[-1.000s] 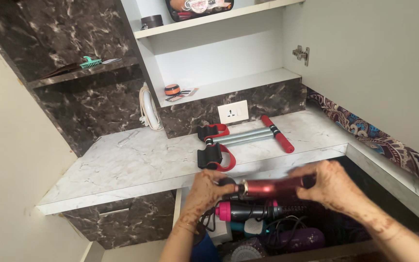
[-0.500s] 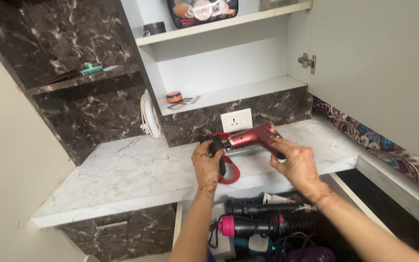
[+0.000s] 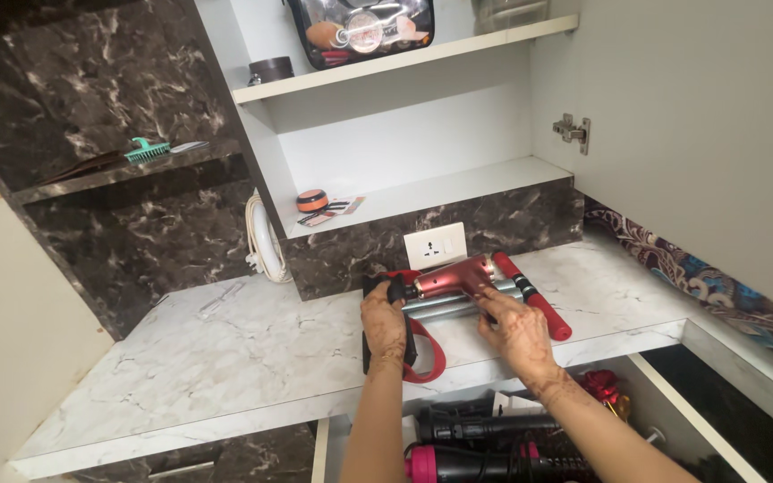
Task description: The person pulls open a dresser drawer filled with hair styling tools and accessories and removes items one by one, placing hair dryers, brushes, a curling iron, a massage gun, boxes, and cables onto the counter above. They arrange the items on the counter while continuing to lift more objects out of the drawer.
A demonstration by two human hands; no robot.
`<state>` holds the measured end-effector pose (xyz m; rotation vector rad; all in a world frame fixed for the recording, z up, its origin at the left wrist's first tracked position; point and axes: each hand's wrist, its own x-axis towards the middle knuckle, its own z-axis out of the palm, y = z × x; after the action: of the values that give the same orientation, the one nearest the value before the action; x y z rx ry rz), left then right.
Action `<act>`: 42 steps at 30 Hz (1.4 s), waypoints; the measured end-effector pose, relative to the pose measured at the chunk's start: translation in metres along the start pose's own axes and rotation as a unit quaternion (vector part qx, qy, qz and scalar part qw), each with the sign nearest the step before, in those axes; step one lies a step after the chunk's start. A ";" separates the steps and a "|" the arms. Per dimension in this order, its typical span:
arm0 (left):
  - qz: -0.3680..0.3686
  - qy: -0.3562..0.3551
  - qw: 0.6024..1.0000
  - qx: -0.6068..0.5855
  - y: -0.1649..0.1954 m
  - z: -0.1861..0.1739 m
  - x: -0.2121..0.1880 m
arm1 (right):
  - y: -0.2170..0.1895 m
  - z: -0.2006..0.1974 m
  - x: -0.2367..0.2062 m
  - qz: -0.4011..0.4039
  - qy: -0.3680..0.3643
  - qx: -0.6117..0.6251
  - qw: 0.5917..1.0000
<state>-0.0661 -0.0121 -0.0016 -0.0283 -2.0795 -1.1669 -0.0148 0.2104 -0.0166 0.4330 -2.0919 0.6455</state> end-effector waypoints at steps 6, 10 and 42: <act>0.078 -0.004 0.997 0.011 -0.008 0.006 0.011 | 0.008 0.012 0.000 0.013 -0.020 -0.016 1.000; 0.122 -0.012 0.991 0.051 -0.018 0.020 0.018 | 0.010 0.017 0.001 -0.001 -0.015 -0.025 1.000; 0.141 -0.106 0.984 0.031 -0.027 0.012 0.005 | 0.008 0.014 0.006 0.030 -0.076 -0.059 0.995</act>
<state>-0.0864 -0.0203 -0.0217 -0.4211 -2.2069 -0.9594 -0.0316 0.2078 -0.0204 0.3640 -2.2818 0.5351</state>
